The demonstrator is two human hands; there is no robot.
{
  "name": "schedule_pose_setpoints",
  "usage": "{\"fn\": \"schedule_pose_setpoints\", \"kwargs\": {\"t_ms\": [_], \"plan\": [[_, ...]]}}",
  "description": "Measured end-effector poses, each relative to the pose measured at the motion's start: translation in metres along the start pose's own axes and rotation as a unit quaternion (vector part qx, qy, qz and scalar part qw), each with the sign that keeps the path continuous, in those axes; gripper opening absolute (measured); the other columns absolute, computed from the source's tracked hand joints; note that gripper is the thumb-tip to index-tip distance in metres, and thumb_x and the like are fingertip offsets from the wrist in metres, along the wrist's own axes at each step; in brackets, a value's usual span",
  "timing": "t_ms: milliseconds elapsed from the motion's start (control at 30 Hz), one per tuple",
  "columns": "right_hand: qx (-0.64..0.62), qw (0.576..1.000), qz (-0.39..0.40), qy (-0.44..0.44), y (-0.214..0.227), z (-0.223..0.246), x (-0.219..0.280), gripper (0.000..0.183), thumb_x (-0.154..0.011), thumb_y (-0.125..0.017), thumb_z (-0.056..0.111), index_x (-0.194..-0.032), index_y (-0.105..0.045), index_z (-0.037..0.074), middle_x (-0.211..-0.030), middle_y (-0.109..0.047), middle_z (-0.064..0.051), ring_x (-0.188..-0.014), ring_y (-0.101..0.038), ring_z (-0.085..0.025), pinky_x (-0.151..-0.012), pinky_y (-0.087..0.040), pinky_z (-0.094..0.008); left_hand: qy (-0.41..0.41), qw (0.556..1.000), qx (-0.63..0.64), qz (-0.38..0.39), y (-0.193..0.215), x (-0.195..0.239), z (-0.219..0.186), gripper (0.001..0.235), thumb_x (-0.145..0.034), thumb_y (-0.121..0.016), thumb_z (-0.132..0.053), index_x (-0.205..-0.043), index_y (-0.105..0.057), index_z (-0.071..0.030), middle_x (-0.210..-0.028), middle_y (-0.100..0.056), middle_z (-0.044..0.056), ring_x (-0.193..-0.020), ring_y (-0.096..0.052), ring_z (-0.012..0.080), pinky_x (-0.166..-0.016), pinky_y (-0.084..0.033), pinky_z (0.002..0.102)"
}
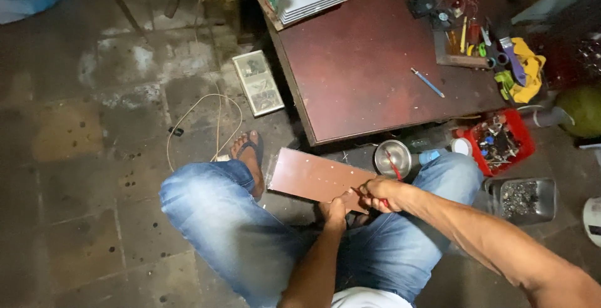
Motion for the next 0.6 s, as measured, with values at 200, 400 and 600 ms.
{"fn": "schedule_pose_setpoints", "kwargs": {"t_ms": [200, 400, 600], "plan": [[0.59, 0.648, -0.451, 0.168, -0.049, 0.028, 0.044, 0.033, -0.094, -0.06, 0.037, -0.079, -0.072, 0.009, -0.072, -0.072, -0.005, -0.071, -0.074, -0.019, -0.05, -0.055, -0.03, 0.084, 0.995, 0.05, 0.034, -0.019, -0.061, 0.07, 0.089, -0.056, -0.099, -0.017, -0.128, -0.056, 0.01, -0.113, -0.064, 0.028, -0.094, -0.071, 0.0446, -0.069, -0.062, 0.047], [0.815, 0.151, -0.497, 0.257, -0.103, 0.011, 0.065, 0.016, -0.077, -0.052, 0.016, -0.071, -0.067, 0.015, -0.062, -0.059, -0.009, -0.054, -0.059, -0.028, -0.041, -0.044, -0.045, 0.044, 0.995, 0.09, 0.014, -0.024, -0.066, 0.075, 0.066, -0.057, -0.095, -0.006, -0.116, -0.067, 0.006, -0.095, -0.071, 0.017, -0.076, -0.071, 0.0261, -0.049, -0.051, 0.04], [0.643, 0.524, -0.51, 0.229, -0.088, 0.011, 0.163, 0.033, -0.082, -0.055, 0.034, -0.081, -0.079, 0.011, -0.085, -0.077, -0.015, -0.089, -0.075, -0.039, -0.072, -0.058, -0.052, 0.095, 0.99, 0.078, 0.071, -0.01, -0.042, 0.053, 0.091, -0.063, -0.099, -0.009, -0.14, -0.051, 0.002, -0.134, -0.057, 0.02, -0.128, -0.055, 0.0367, -0.095, -0.053, 0.053]]}}
Point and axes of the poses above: each hand's wrist, its own x-axis away from the middle knuckle, its own y-axis out of the back of the hand, z = x × y, the point moved 8 cm from there along -x, towards the middle knuckle
